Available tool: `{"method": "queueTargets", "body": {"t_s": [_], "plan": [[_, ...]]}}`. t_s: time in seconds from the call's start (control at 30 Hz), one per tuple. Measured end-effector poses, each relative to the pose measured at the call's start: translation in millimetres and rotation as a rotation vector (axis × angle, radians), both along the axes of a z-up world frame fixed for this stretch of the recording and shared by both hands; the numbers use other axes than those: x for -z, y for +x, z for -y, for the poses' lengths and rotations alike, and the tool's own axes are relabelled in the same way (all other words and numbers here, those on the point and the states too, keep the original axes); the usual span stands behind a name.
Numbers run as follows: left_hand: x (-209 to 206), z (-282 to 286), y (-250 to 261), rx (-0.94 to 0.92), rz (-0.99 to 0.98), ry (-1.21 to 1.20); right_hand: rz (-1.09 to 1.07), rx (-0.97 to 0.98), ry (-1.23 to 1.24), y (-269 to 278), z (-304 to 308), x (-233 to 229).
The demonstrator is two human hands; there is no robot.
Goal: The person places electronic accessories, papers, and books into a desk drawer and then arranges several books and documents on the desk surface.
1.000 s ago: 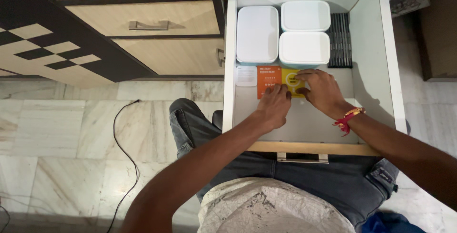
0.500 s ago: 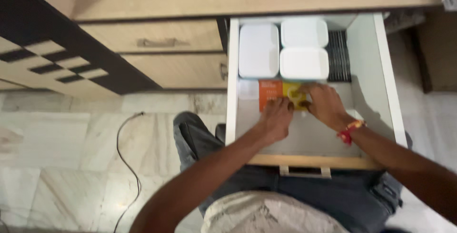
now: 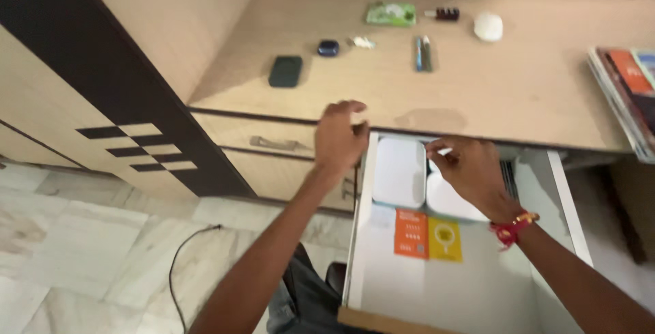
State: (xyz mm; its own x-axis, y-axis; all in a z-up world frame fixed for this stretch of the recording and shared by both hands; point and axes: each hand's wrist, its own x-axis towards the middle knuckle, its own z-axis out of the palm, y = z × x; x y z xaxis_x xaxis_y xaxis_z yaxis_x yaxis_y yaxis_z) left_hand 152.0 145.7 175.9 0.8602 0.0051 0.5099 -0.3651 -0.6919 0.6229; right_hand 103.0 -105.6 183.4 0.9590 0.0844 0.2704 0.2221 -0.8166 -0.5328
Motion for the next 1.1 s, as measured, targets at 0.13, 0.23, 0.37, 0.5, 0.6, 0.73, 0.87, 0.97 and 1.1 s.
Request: {"method": "queueTargets", "body": {"t_s": [0.13,0.23,0.37,0.5,0.6,0.73,0.87,0.97,1.1], "plan": [[-20.9,-53.2,61.9,-0.166,0.056,-0.081,0.100,-0.168,0.133,68.8,-33.5,-27.2],[-23.1,-88.5,103.3,-0.301,-0.002,-0.105,0.065,-0.214,0.169,115.9,-66.1,-37.8],[-8.6,-119.8,142.2,-0.480,-0.110,-0.017,0.032,-0.286,0.229,156.6,-105.1,-37.3],[13.1,-142.4,165.6,-0.501,-0.300,0.078,-0.088,-0.226,0.132,178.1,-139.1,-31.5],[25.5,-150.3,177.6,-0.451,-0.467,0.093,-0.057,-0.200,0.022,193.2,-155.4,-17.8],[40.1,-153.4,187.5,-0.438,-0.501,0.063,-0.054,-0.229,-0.045,216.5,-165.5,4.7],[47.9,-147.7,196.5,-0.536,-0.396,0.146,-0.108,-0.191,-0.078,230.4,-170.5,23.8],[50.3,-144.0,193.9,-0.535,-0.424,0.171,-0.125,-0.172,-0.051,232.7,-170.0,31.3],[54.7,-140.0,197.1,-0.599,-0.322,0.190,-0.124,-0.190,-0.014,232.9,-168.3,34.5]]}}
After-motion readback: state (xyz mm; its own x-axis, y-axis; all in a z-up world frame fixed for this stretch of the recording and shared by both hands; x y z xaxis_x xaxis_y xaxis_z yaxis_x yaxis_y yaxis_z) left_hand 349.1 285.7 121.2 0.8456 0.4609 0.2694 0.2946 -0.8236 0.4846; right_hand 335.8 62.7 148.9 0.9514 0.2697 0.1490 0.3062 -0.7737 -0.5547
